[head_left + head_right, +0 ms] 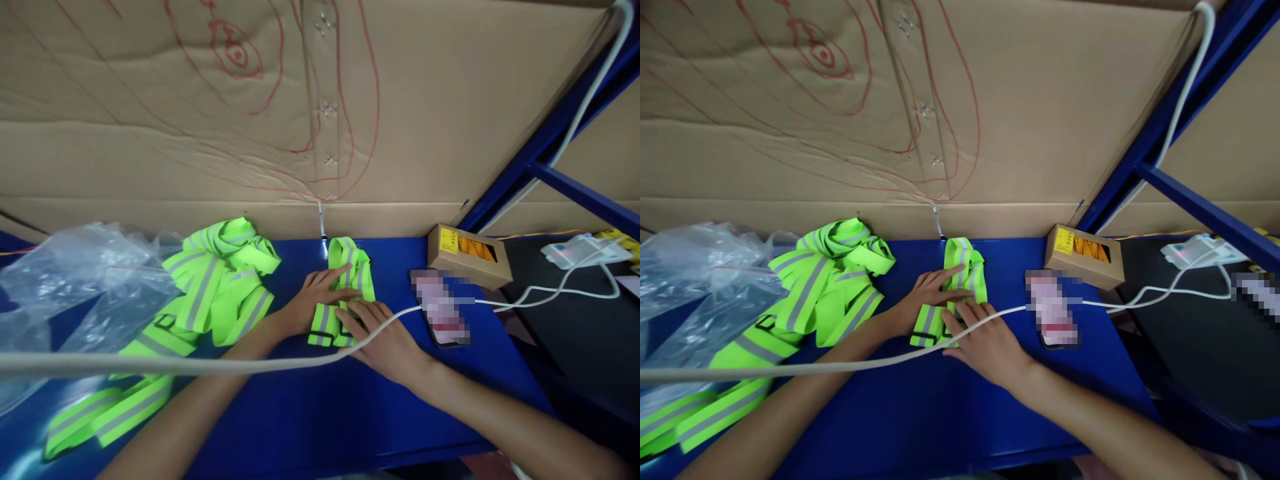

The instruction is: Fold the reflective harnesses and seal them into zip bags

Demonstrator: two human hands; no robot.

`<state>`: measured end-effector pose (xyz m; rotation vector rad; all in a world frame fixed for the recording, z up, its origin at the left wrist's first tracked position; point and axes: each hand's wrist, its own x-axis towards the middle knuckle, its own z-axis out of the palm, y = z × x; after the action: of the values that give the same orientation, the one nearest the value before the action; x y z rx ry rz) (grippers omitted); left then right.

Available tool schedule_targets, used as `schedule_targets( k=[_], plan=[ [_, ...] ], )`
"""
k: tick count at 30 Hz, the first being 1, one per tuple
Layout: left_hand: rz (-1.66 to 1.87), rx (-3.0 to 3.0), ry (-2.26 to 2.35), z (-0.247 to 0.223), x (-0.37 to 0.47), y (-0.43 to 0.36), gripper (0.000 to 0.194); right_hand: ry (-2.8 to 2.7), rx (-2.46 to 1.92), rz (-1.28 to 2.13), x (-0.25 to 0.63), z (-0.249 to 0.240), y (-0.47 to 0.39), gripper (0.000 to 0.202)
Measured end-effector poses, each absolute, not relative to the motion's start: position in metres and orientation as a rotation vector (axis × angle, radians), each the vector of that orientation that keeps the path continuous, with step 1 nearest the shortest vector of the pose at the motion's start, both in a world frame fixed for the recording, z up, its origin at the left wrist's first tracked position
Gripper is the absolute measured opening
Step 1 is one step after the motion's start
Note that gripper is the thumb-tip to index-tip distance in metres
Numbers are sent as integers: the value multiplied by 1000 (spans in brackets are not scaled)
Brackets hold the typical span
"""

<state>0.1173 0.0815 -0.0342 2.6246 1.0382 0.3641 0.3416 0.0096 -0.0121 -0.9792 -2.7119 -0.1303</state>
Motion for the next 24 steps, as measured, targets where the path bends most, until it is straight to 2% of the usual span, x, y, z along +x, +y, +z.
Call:
schedule_targets(
  k=[3, 7, 9, 12, 18, 21, 23, 24],
  plan=[
    [400, 2575, 1088, -32, 117, 84, 40, -2711, -906, -113, 342, -13, 13, 51],
    [446, 2539, 1093, -26, 120, 77, 41, -2726, -794, 94, 352, -5, 17, 37],
    [477, 2508, 1075, -26, 122, 74, 43, -2726, -776, 195, 358, 1, 17, 35],
    [563, 2414, 1082, -27, 124, 78, 30, -2715, -771, 398, 364, 8, 19, 36],
    [762, 2212, 1128, 0, 119, 61, 34, -2677, -900, 743, 354, 25, 39, 37],
    [881, 2147, 1268, 16, 118, 27, 34, -2678, -986, 761, 348, 28, 51, 33],
    [811, 2268, 1303, 18, 119, 4, 28, -2669, -979, 672, 346, 25, 56, 31],
    [724, 2394, 1316, 16, 120, -5, 33, -2671, -960, 605, 345, 21, 58, 30]
  ],
)
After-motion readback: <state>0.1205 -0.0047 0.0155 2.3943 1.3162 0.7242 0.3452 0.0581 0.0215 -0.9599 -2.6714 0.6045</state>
